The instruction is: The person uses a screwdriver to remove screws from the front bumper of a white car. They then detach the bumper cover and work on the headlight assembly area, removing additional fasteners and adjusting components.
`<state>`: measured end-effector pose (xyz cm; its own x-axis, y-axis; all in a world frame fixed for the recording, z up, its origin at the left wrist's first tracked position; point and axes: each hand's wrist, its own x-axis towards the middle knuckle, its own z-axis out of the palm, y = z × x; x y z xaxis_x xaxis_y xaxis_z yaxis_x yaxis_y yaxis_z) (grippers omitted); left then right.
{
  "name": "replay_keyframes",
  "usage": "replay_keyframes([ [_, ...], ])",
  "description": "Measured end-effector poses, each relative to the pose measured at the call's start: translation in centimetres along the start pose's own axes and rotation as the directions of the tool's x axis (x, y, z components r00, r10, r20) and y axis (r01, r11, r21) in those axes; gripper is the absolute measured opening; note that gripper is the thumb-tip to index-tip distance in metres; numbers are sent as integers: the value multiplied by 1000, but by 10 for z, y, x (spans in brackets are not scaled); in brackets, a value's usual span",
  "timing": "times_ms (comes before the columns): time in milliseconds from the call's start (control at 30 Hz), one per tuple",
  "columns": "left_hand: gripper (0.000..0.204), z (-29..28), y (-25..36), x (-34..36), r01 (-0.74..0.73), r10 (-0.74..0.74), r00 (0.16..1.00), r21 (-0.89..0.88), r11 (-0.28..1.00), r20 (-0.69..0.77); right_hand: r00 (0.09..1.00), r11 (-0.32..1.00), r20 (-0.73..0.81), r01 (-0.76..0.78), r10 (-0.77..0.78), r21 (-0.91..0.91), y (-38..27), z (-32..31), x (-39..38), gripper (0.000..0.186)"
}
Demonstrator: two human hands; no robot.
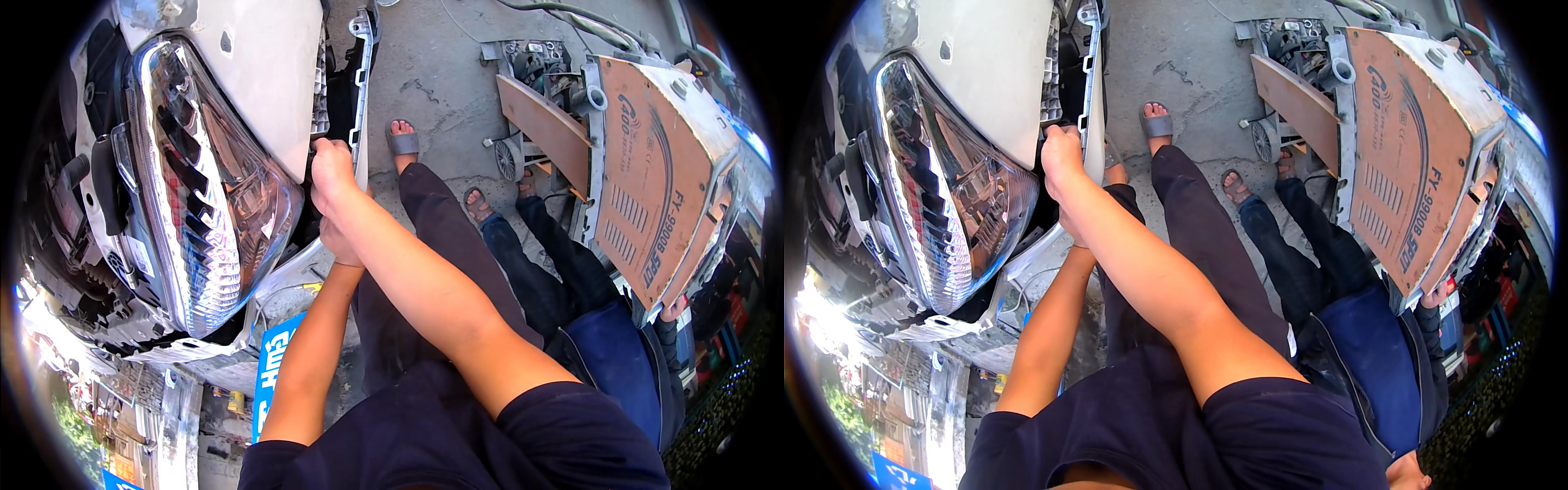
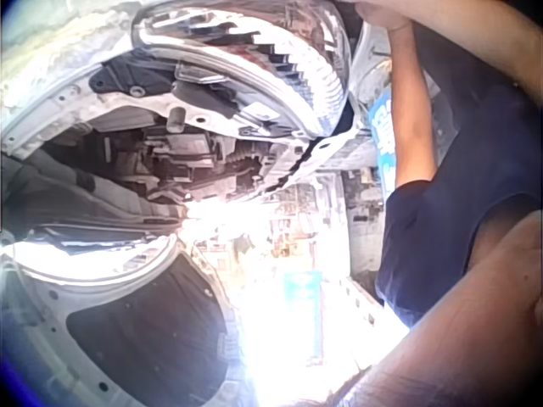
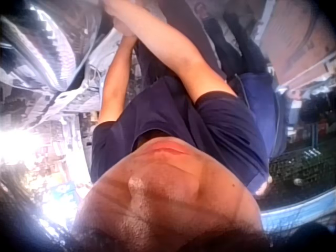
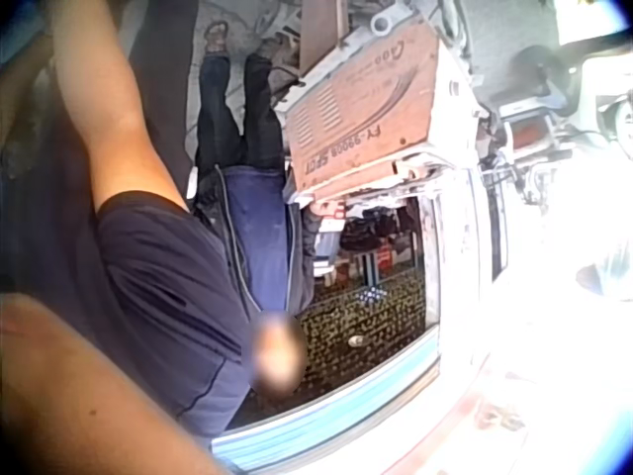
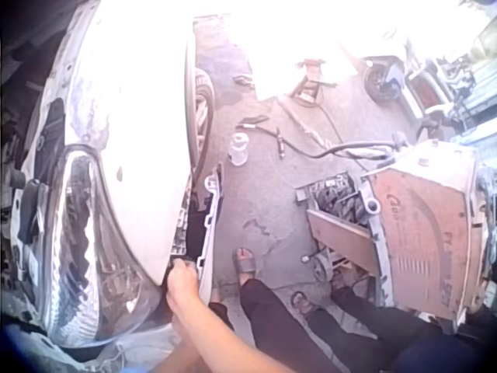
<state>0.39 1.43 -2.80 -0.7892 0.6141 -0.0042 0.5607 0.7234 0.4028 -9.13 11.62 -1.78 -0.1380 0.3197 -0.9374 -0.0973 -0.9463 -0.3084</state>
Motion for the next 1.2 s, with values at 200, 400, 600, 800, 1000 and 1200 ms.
replay_keyframes([
  [200, 19, -4, 10, 5, -27, 31, 999, 84, 996, -42, 994, 995, 99, -46, 37, 87, 5, -1, 7, 30],
  [400, 20, -5, 7, 2, -62, 63, 997, 35, 997, -43, 990, 985, 52, -138, 133, 107, -3, 1, 1, 30],
  [600, 23, -1, 6, 3, -43, 46, 996, 38, 998, -75, 998, 999, 33, -48, 48, 0, -10, 2, -12, 31],
  [800, 23, -1, 8, 3, -26, 28, 995, 18, 999, -91, 999, 998, 27, -24, 22, 54, -4, 2, -4, 32],
  [1000, 22, -6, 13, 7, -15, 19, 998, 71, 997, -64, 999, 999, 46, -9, 7, 46, 2, 2, 4, 32],
  [1200, 18, -7, 2, 3, -73, 72, 996, -6, 997, -52, 993, 986, 61, -110, 104, 122, -1, 0, -1, 33],
])
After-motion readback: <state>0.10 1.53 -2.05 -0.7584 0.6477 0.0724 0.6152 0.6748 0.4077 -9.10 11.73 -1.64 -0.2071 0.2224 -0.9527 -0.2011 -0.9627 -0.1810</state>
